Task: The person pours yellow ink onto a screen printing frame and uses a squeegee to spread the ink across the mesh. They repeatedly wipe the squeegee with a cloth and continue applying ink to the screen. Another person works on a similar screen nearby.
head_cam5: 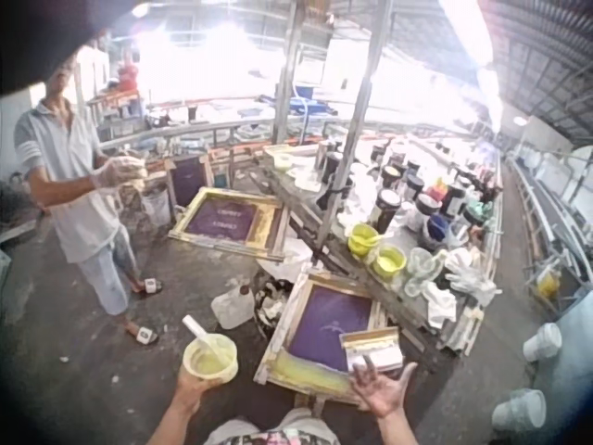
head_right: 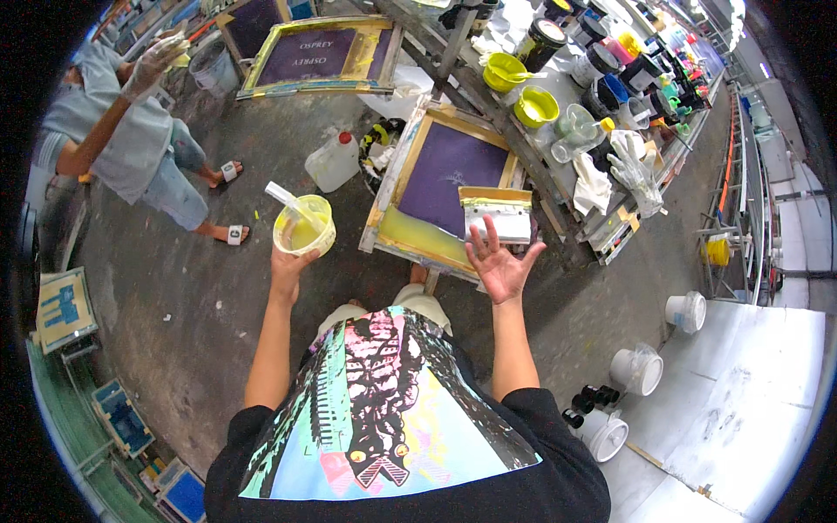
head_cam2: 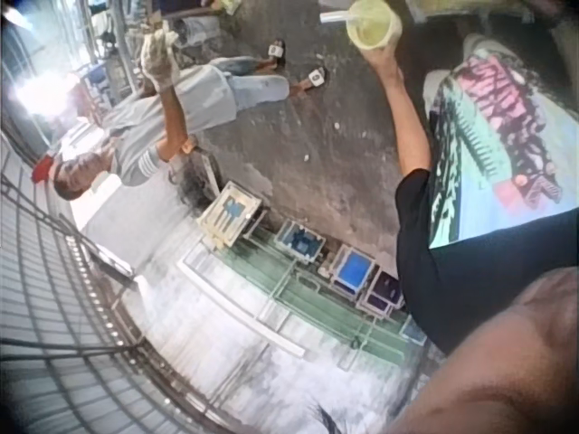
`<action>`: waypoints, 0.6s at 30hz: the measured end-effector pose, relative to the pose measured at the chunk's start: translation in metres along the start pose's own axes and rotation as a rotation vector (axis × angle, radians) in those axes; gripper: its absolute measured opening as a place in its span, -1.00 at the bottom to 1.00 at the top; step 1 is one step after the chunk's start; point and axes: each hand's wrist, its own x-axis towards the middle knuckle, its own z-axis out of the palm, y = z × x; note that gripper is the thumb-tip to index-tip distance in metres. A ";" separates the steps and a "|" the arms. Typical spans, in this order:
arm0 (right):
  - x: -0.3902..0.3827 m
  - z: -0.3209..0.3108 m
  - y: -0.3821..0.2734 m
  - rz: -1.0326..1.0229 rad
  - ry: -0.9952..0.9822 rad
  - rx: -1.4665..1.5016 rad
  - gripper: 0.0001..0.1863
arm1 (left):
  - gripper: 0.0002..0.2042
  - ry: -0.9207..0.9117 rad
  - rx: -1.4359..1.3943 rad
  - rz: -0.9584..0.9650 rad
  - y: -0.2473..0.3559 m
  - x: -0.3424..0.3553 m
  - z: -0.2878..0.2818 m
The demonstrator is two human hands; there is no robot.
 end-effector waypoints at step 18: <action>0.233 -0.004 -0.041 -0.490 -0.108 -2.498 -0.64 | -0.10 0.154 0.054 -0.084 0.004 -0.013 0.003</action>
